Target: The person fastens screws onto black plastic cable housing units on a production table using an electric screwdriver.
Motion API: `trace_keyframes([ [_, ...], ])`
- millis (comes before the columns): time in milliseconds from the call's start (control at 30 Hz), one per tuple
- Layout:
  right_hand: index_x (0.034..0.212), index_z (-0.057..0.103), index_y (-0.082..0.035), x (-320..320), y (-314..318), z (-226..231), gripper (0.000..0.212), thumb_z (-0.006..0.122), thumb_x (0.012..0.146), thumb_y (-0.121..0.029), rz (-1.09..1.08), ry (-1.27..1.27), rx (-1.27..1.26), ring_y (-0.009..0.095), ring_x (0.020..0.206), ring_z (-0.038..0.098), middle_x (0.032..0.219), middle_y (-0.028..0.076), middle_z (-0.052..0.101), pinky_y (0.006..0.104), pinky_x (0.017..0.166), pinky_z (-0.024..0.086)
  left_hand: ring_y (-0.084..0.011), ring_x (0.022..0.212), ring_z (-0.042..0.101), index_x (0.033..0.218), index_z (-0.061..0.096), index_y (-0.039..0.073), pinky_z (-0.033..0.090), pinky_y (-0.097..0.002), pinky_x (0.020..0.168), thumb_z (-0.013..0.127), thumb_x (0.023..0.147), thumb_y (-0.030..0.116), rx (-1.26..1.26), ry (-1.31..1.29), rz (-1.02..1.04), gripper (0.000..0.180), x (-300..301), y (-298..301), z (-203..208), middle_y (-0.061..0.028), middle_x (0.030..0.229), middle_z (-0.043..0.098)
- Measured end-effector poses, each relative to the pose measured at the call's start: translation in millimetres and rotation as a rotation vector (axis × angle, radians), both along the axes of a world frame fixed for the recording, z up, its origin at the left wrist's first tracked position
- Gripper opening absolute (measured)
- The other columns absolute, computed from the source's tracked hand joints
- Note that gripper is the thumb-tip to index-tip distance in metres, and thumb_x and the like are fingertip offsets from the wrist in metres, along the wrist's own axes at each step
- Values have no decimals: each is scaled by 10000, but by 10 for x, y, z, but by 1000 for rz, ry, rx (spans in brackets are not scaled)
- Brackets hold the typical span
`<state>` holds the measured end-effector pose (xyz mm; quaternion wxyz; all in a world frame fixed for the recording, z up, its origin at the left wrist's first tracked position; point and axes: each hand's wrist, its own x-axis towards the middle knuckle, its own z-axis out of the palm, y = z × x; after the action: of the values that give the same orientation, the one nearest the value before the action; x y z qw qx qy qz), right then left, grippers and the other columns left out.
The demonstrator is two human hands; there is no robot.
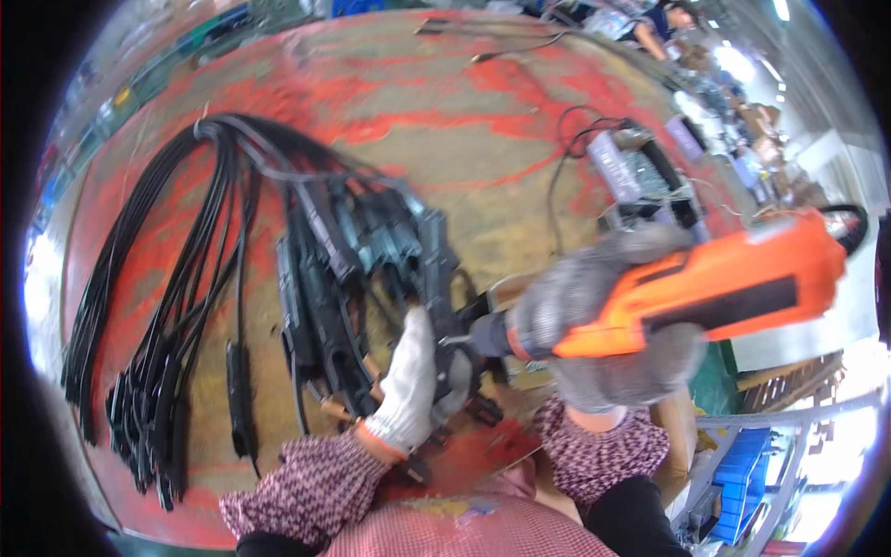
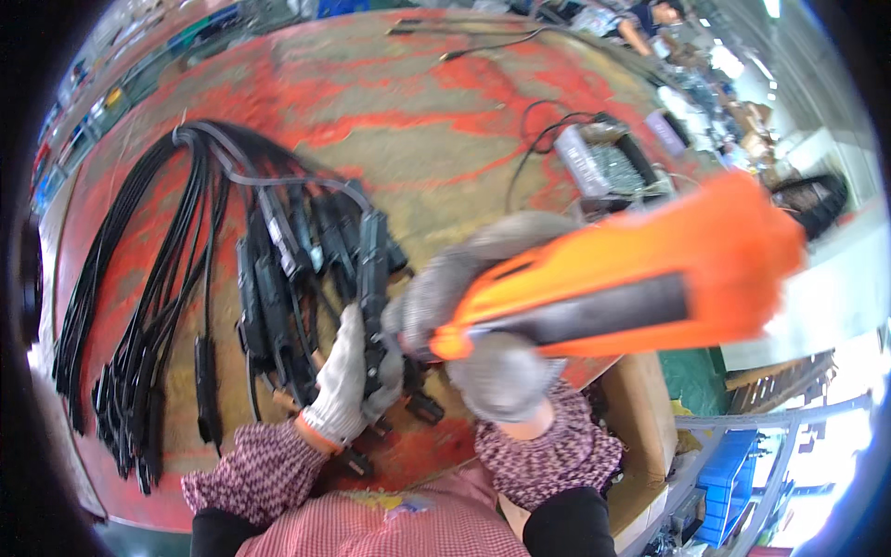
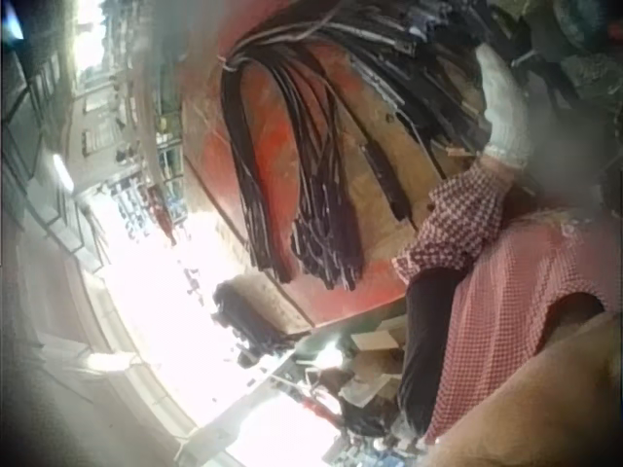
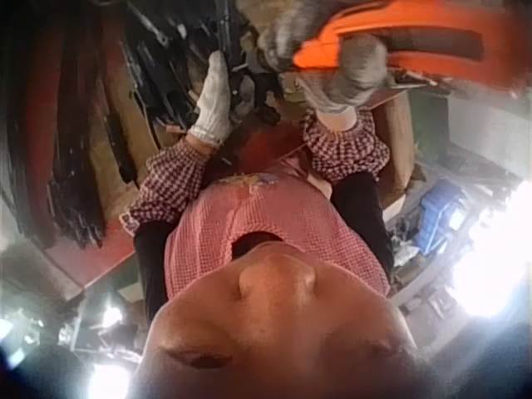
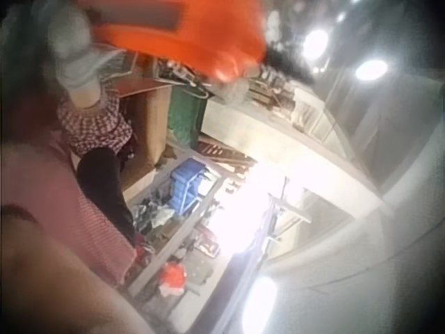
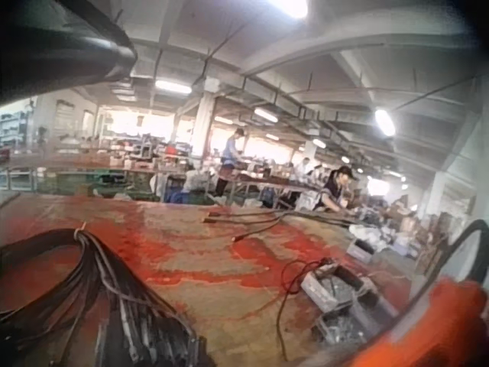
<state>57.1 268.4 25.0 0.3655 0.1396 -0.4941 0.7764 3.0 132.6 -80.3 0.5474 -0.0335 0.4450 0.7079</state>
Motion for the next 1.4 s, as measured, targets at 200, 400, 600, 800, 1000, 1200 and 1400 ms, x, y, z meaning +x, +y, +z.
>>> trace_keyframes([
  [200,1168,446,-62,-105,-42,138,566,754,803,-365,-131,-277,185,197,511,569,667,109,574,354,506,511,-163,298,392,536,482,106,288,-270,286,209,920,710,-135,3,25,766,37,48,-41,-50,420,440],
  [400,1133,461,-29,-211,-149,284,461,732,779,-146,-106,-331,182,168,514,561,677,103,570,320,519,515,-125,391,446,855,555,144,313,-226,322,435,932,602,6,-95,52,480,45,45,-13,-3,584,513],
  [600,963,556,-20,-243,-283,408,351,715,650,-18,-291,-357,396,135,680,600,768,41,582,267,602,510,-123,537,560,978,578,121,427,-215,387,494,951,476,-73,-68,223,366,61,107,-119,-8,744,589],
  [800,1035,511,-5,-218,-208,238,469,732,622,-21,-354,-264,634,138,672,595,790,51,586,261,603,500,-127,623,608,1029,578,111,493,-214,452,511,948,454,-82,-153,223,359,72,76,31,-18,841,622],
  [1000,1017,662,-62,-155,-273,287,456,809,621,-233,-289,-423,344,187,835,682,932,64,702,322,766,544,-70,612,548,1109,578,185,475,-222,474,399,947,586,-86,-115,134,468,74,70,-17,35,854,588],
  [1200,1084,552,-62,-123,-171,86,462,776,694,-164,-90,-339,145,162,668,608,797,62,627,305,632,505,-134,381,432,912,548,98,283,-243,317,412,968,522,-54,-73,139,448,79,69,-32,-38,624,550],
  [1400,1079,528,-52,50,-91,-29,409,740,735,-116,-44,-106,-185,179,642,610,751,82,588,324,615,529,-132,342,376,881,551,132,254,-237,304,333,956,619,-51,39,55,539,69,73,32,-23,560,501],
])
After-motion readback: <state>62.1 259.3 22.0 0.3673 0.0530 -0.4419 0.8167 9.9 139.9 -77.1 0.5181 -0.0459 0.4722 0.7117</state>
